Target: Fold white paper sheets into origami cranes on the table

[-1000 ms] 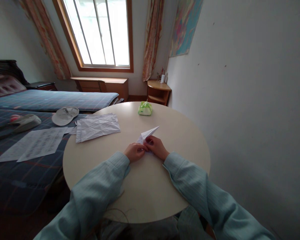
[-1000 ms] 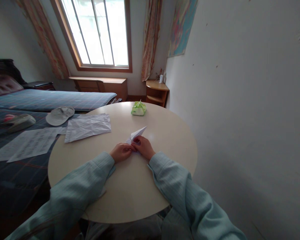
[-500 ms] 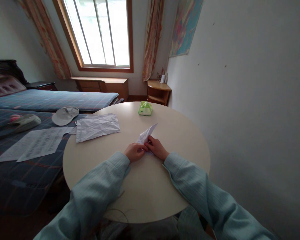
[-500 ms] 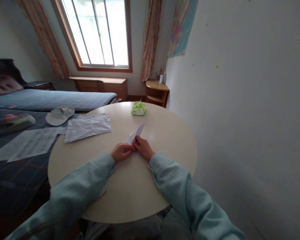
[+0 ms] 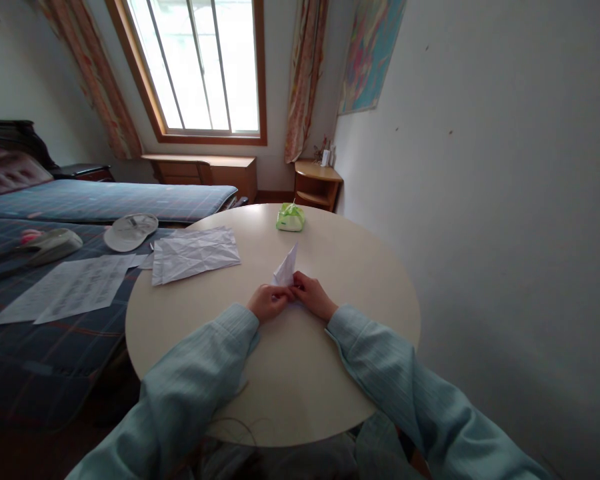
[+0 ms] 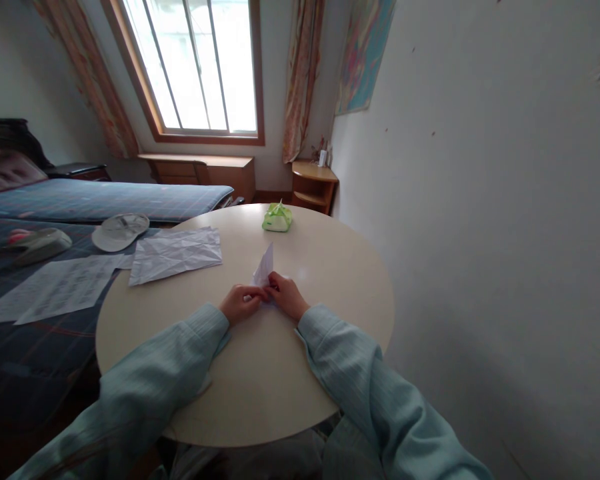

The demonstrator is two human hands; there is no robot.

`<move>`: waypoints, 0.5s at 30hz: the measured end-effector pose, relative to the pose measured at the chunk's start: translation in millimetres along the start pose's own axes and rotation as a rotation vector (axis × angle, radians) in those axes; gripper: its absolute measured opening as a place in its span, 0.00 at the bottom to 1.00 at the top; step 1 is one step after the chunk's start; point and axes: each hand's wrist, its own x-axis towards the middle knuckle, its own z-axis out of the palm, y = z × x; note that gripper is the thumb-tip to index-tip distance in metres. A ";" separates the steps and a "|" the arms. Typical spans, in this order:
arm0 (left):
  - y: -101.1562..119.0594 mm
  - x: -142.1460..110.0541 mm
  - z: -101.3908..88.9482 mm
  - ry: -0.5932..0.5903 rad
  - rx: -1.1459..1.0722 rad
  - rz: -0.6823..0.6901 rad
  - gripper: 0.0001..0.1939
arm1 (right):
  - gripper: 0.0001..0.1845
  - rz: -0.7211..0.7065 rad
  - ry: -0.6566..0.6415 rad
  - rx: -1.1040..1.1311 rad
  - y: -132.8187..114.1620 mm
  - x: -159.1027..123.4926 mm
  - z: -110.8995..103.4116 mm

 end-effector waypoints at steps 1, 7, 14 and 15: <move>-1.8 1.5 -0.9 0.055 -0.033 -0.012 0.11 | 0.03 0.004 0.002 0.017 -0.4 0.0 -0.2; -20.7 9.0 -3.7 0.376 -0.002 -0.098 0.21 | 0.04 -0.014 0.025 -0.010 1.4 0.1 -1.5; -28.1 6.7 5.3 0.054 0.076 -0.003 0.32 | 0.03 -0.070 -0.024 -0.031 2.5 0.1 -1.3; -28.6 6.6 5.7 0.042 0.087 -0.004 0.31 | 0.04 -0.073 -0.014 -0.002 2.0 0.1 -1.2</move>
